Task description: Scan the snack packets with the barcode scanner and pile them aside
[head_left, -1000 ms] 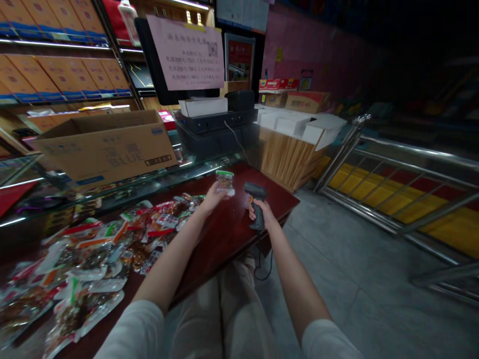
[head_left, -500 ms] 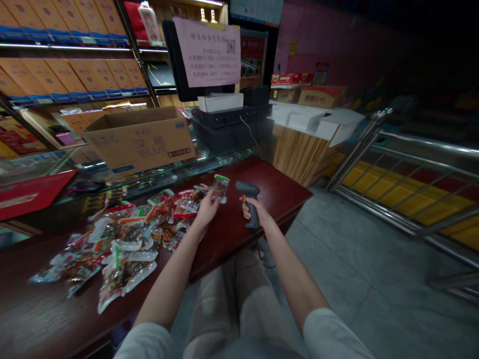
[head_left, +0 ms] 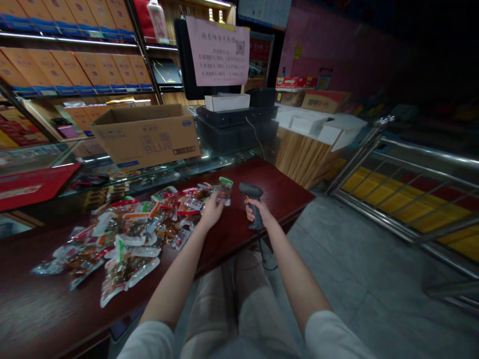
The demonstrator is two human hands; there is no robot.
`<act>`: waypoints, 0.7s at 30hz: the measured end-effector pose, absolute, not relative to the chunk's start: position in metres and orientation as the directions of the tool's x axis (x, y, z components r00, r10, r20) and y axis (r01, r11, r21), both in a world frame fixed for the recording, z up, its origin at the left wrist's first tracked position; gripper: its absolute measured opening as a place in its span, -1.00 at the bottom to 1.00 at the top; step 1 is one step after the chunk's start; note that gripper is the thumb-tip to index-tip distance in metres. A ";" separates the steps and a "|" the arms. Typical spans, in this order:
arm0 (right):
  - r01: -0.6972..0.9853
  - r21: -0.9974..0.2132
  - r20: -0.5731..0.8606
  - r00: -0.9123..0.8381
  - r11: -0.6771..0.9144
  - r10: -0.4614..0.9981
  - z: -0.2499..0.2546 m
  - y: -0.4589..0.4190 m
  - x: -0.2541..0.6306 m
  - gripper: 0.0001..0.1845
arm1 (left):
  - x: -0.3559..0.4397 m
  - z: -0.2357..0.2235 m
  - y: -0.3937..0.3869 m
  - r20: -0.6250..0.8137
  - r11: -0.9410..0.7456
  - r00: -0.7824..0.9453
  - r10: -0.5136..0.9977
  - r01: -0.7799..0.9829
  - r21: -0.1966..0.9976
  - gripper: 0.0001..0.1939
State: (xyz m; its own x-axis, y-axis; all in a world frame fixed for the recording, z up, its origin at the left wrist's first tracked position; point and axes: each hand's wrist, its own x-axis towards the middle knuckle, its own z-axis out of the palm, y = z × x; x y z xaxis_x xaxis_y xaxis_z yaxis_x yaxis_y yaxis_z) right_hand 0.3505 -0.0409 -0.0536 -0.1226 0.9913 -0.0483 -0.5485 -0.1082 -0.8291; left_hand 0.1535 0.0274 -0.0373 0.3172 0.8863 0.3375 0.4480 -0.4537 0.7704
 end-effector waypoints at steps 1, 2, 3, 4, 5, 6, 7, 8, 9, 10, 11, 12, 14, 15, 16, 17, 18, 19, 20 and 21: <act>-0.549 -0.829 -0.044 -0.121 -0.104 0.992 -0.053 -0.042 0.351 -0.63 | 0.153 -0.035 0.026 0.356 -0.462 0.300 0.885 0.466 0.755 -0.67; -0.551 -0.829 -0.038 -0.119 -0.098 0.992 -0.053 -0.042 0.351 -0.62 | 0.152 -0.032 0.024 0.383 -0.475 0.281 0.880 0.484 0.735 -0.65; -0.554 -0.827 -0.033 -0.115 -0.092 0.993 -0.053 -0.043 0.351 -0.61 | 0.150 -0.029 0.022 0.412 -0.484 0.256 0.874 0.508 0.712 -0.63; -0.557 -0.826 -0.031 -0.111 -0.088 0.993 -0.052 -0.043 0.351 -0.61 | 0.147 -0.025 0.019 0.437 -0.485 0.225 0.871 0.543 0.686 -0.59; -0.560 -0.824 -0.031 -0.108 -0.086 0.994 -0.052 -0.044 0.351 -0.60 | 0.144 -0.020 0.017 0.456 -0.469 0.184 0.871 0.590 0.657 -0.55; -0.563 -0.822 -0.030 -0.104 -0.084 0.994 -0.052 -0.044 0.351 -0.61 | 0.139 -0.016 0.016 0.468 -0.433 0.133 0.874 0.649 0.625 -0.51; -0.565 -0.821 -0.030 -0.101 -0.082 0.994 -0.052 -0.045 0.352 -0.61 | 0.134 -0.011 0.015 0.475 -0.381 0.077 0.877 0.714 0.587 -0.49; -0.566 -0.821 -0.028 -0.099 -0.079 0.995 -0.051 -0.045 0.352 -0.62 | 0.129 -0.008 0.015 0.478 -0.324 0.032 0.878 0.776 0.542 -0.48; -0.567 -0.820 -0.025 -0.096 -0.076 0.995 -0.051 -0.046 0.352 -0.63 | 0.124 -0.005 0.015 0.477 -0.272 0.005 0.879 0.827 0.493 -0.49; -0.567 -0.820 -0.024 -0.094 -0.073 0.995 -0.051 -0.046 0.351 -0.63 | 0.120 -0.003 0.015 0.469 -0.228 -0.008 0.883 0.866 0.445 -0.52; -0.566 -0.821 -0.025 -0.090 -0.072 0.996 -0.051 -0.047 0.351 -0.64 | 0.117 -0.002 0.016 0.456 -0.191 -0.017 0.890 0.894 0.406 -0.54; -0.564 -0.823 -0.029 -0.084 -0.072 0.996 -0.050 -0.047 0.351 -0.64 | 0.114 -0.001 0.016 0.443 -0.161 -0.026 0.896 0.912 0.378 -0.55; -0.559 -0.826 -0.041 -0.073 -0.075 0.996 -0.050 -0.048 0.351 -0.64 | 0.112 -0.002 0.016 0.432 -0.112 -0.058 0.900 0.927 0.357 -0.52; -0.558 -0.826 -0.043 -0.066 -0.073 0.997 -0.050 -0.048 0.351 -0.64 | 0.113 -0.002 0.016 0.437 -0.092 -0.080 0.896 0.930 0.357 -0.50; -0.559 -0.826 -0.043 -0.059 -0.068 0.997 -0.050 -0.048 0.350 -0.65 | 0.113 -0.003 0.015 0.447 -0.082 -0.093 0.890 0.930 0.357 -0.48; -0.561 -0.826 -0.041 -0.052 -0.063 0.998 -0.050 -0.049 0.350 -0.66 | 0.114 -0.003 0.014 0.462 -0.086 -0.095 0.882 0.931 0.355 -0.46; -0.563 -0.825 -0.038 -0.046 -0.057 0.998 -0.051 -0.049 0.351 -0.66 | 0.115 -0.004 0.014 0.480 -0.105 -0.079 0.874 0.932 0.346 -0.45; -0.563 -0.825 -0.035 -0.041 -0.052 0.999 -0.051 -0.049 0.351 -0.67 | 0.116 -0.004 0.013 0.497 -0.140 -0.044 0.866 0.934 0.327 -0.46; -0.562 -0.825 -0.032 -0.036 -0.047 0.999 -0.052 -0.050 0.351 -0.67 | 0.116 -0.005 0.013 0.512 -0.188 0.008 0.859 0.935 0.300 -0.48; -0.561 -0.827 -0.029 -0.033 -0.042 0.999 -0.053 -0.050 0.351 -0.67 | 0.117 -0.007 0.013 0.520 -0.241 0.071 0.851 0.933 0.269 -0.50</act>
State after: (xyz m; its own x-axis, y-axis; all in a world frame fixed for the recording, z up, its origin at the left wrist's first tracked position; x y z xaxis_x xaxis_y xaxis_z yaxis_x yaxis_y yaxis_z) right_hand 0.3514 -0.0499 -0.0528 -0.0328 0.9990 -0.0288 -0.5609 -0.0423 -0.8268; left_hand 0.1171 0.0127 -0.0065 0.0705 0.8514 0.5197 0.9325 -0.2412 0.2687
